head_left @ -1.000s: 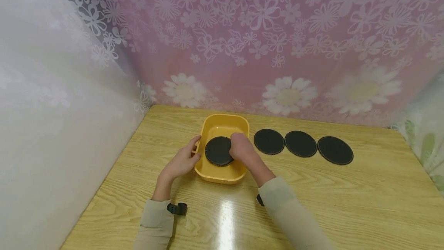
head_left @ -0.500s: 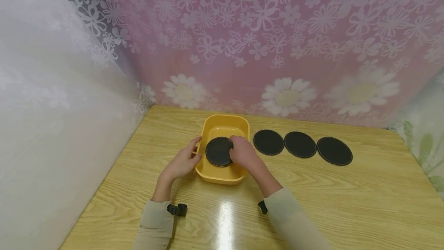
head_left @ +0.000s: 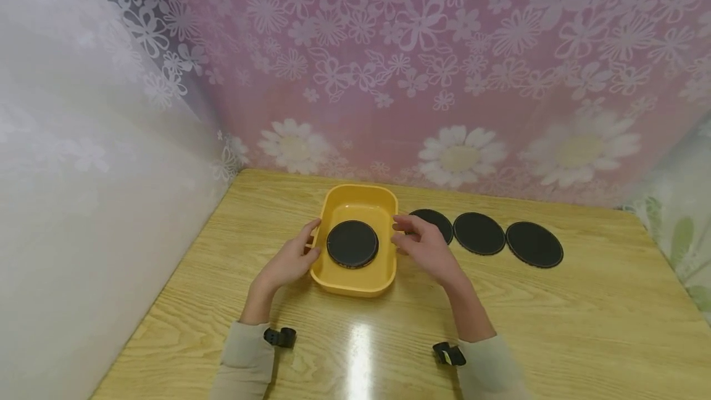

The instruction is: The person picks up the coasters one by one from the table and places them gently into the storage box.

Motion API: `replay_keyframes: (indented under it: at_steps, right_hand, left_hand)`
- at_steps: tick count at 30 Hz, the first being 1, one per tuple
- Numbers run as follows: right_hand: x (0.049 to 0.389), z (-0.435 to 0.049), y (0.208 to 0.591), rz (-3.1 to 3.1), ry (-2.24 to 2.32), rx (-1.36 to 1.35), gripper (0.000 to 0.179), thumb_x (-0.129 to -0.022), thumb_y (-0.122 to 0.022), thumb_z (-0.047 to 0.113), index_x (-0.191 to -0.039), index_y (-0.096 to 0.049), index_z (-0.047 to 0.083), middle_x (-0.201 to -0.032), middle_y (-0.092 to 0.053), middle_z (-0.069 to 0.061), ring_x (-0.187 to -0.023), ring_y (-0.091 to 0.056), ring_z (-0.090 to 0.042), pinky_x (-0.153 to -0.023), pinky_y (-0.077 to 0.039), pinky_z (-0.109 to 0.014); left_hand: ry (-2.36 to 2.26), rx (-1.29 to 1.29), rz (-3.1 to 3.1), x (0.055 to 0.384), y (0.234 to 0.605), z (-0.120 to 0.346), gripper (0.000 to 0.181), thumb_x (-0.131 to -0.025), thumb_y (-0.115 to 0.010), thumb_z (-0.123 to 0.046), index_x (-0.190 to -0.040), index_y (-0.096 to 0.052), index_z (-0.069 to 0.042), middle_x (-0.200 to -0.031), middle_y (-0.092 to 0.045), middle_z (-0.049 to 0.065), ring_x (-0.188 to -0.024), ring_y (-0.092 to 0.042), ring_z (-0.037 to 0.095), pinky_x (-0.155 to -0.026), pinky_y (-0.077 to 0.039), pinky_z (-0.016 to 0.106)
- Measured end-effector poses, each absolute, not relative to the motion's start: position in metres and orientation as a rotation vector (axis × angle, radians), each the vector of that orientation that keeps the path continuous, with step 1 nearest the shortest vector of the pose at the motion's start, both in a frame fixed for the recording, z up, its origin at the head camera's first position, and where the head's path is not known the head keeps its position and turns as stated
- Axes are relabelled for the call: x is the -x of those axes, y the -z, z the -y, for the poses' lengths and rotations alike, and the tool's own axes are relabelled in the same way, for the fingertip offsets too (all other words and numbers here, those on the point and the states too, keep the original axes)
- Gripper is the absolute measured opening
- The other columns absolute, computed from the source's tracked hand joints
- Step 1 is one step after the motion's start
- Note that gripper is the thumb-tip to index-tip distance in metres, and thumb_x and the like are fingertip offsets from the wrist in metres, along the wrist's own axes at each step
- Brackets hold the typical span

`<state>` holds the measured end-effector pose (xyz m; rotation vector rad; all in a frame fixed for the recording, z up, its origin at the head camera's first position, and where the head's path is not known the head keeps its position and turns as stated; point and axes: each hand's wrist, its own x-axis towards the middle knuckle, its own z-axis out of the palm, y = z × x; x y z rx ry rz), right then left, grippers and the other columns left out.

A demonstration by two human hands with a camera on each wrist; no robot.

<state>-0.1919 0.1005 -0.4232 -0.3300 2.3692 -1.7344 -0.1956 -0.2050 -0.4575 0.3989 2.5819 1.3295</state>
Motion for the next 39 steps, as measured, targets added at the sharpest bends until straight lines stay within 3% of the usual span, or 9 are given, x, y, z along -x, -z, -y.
replay_keyframes:
  at_steps: [9, 17, 26, 39]
  right_hand:
    - [0.179, -0.163, 0.429, -2.348, 1.810, 0.218, 0.056, -0.104, -0.054, 0.023, -0.153, -0.036, 0.006, -0.145, -0.045, -0.026, -0.121, -0.056, -0.041, -0.091, -0.054, -0.044]
    - [0.174, -0.197, 0.430, -2.340, 1.841, 0.106, 0.061, -0.106, -0.048, 0.032, -0.158, -0.026, 0.008, -0.153, -0.036, -0.025, -0.128, -0.051, -0.042, -0.094, -0.053, -0.042]
    - [0.175, -0.213, 0.431, -2.304, 1.822, 0.017, 0.072, -0.104, -0.031, 0.054, -0.160, -0.019, 0.010, -0.158, -0.028, -0.024, -0.134, -0.044, -0.042, -0.096, -0.051, -0.042]
    - [0.173, -0.215, 0.434, -2.316, 1.799, -0.015, 0.078, -0.102, -0.023, 0.060, -0.159, -0.021, 0.006, -0.155, -0.031, -0.026, -0.134, -0.044, -0.044, -0.094, -0.052, -0.039]
  left_hand:
    - [-1.316, -0.369, -2.571, 0.193, 0.459, 0.204, 0.064, -0.104, -0.049, -0.018, -0.160, -0.019, -0.017, -0.143, -0.049, 0.023, -0.129, -0.051, 0.036, -0.089, -0.050, 0.045]
    - [-1.299, -0.387, -2.571, 0.194, 0.458, 0.206, 0.064, -0.104, -0.049, -0.019, -0.160, -0.019, -0.017, -0.145, -0.048, 0.024, -0.130, -0.050, 0.037, -0.093, -0.049, 0.048]
    - [-1.284, -0.398, -2.586, 0.194, 0.458, 0.204, 0.064, -0.104, -0.048, -0.017, -0.160, -0.018, -0.014, -0.145, -0.047, 0.025, -0.128, -0.051, 0.039, -0.092, -0.050, 0.048]
    - [-1.284, -0.391, -2.593, 0.194, 0.457, 0.205, 0.063, -0.104, -0.048, -0.019, -0.160, -0.019, -0.015, -0.145, -0.049, 0.022, -0.130, -0.050, 0.037, -0.095, -0.049, 0.050]
